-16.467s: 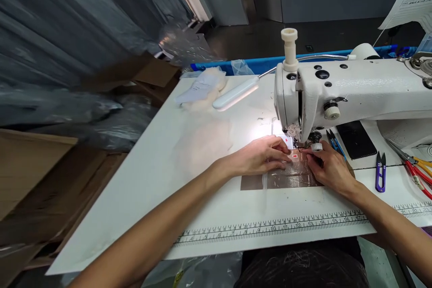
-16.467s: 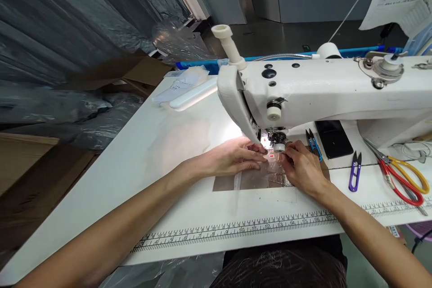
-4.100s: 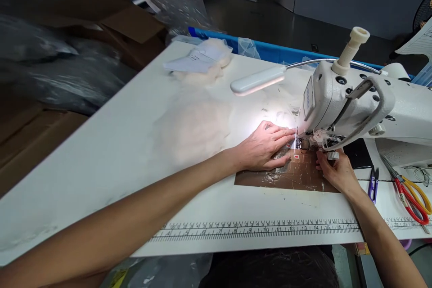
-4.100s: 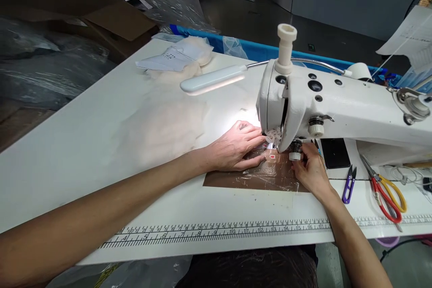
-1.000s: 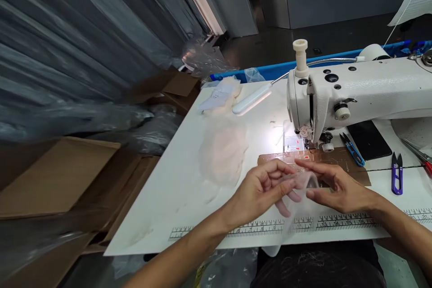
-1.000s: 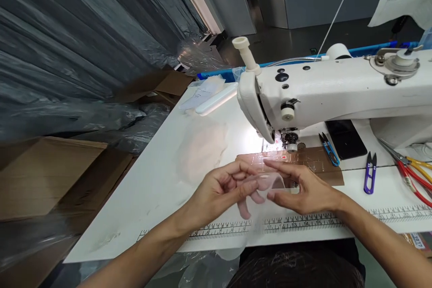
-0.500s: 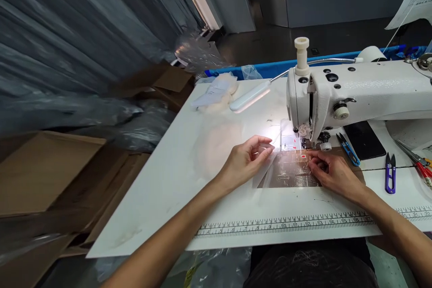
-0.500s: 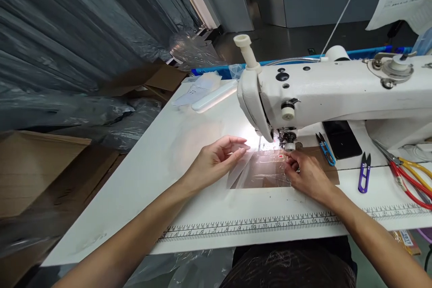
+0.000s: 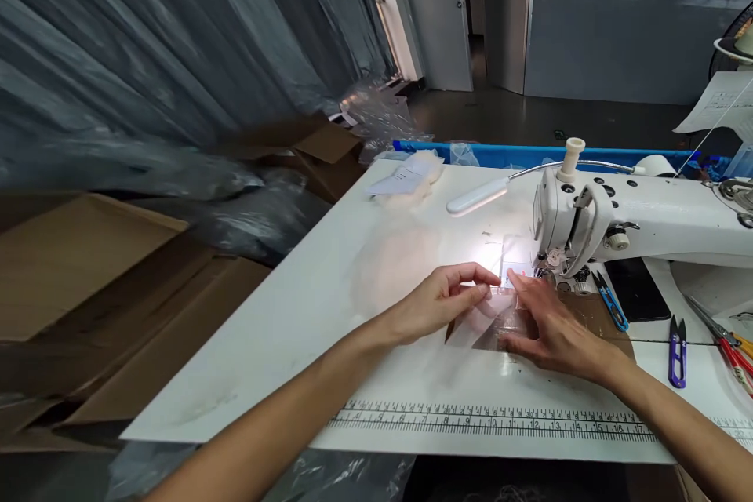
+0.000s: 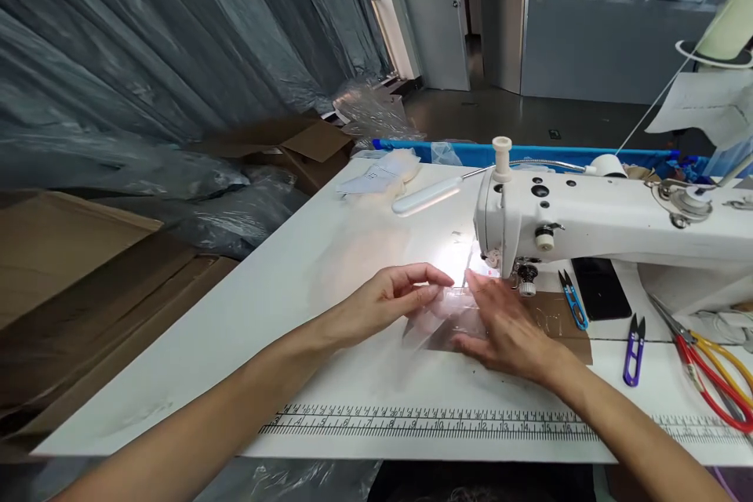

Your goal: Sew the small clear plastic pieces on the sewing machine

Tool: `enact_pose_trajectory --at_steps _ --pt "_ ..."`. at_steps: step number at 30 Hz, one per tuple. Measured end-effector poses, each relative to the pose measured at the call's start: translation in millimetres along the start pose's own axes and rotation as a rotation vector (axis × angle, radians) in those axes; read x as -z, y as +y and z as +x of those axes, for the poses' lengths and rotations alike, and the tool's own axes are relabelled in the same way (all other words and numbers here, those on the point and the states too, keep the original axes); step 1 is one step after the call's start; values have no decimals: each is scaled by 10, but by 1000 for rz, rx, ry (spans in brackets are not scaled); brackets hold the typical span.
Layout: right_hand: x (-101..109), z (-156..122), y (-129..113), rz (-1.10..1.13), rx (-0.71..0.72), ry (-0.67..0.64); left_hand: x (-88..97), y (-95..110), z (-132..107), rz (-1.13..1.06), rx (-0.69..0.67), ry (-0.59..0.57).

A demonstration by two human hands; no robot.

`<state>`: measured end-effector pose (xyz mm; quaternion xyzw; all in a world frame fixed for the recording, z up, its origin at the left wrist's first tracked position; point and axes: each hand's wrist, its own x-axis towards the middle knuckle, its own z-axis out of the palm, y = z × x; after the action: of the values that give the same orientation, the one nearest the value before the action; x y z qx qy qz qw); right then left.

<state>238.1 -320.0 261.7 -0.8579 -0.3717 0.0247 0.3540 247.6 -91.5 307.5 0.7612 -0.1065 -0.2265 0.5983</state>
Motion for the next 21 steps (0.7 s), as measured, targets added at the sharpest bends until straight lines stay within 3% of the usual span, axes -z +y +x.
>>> enact_pose_trajectory --at_steps 3,7,10,13,17,21 --pt "2 59 -51 130 -26 -68 30 33 -3 -102 12 5" --pt "48 23 -13 335 -270 -116 108 34 50 -125 -25 234" --pt "79 -32 87 322 -501 15 119 -29 146 53 -56 297" --pt "75 -63 169 299 -537 90 100 -130 330 432 -209 337" --pt "30 -74 208 242 -459 129 87 -239 732 872 -393 226" --pt "7 -92 232 279 -463 147 52 -242 1140 980 -443 102"
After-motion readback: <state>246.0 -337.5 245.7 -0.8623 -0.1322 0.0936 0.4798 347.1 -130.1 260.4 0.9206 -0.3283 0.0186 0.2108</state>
